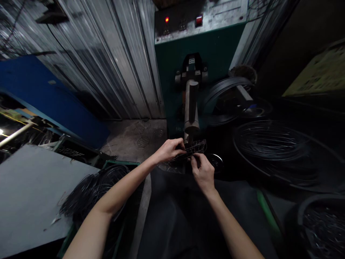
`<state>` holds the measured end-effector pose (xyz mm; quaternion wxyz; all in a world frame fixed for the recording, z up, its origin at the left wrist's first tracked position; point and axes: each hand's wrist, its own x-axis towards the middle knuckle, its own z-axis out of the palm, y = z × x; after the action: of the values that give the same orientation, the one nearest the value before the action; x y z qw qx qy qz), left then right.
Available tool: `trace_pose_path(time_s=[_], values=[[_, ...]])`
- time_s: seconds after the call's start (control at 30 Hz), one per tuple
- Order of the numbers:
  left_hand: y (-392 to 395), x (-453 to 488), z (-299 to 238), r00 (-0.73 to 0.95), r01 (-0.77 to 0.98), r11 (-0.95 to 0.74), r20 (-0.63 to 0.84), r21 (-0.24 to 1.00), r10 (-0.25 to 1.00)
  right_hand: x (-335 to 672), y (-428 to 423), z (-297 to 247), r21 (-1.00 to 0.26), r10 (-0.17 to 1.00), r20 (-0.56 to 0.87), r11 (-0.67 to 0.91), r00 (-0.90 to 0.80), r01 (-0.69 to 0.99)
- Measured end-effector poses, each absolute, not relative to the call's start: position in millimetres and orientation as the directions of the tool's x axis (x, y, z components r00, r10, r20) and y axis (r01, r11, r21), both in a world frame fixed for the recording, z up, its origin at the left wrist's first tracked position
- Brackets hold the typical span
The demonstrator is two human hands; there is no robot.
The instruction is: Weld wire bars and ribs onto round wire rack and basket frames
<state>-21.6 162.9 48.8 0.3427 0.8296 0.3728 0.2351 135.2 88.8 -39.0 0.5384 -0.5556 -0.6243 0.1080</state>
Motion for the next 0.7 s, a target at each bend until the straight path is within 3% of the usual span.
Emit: trace_pose_path(time_s=[0.7], values=[[171.3,-16.9,42.5,0.625,0.442,-0.512,0.157,0.736,0.764,138.1,97.6,-43.9,-0.735,0.801,0.558,0.356,0.216,0.577]])
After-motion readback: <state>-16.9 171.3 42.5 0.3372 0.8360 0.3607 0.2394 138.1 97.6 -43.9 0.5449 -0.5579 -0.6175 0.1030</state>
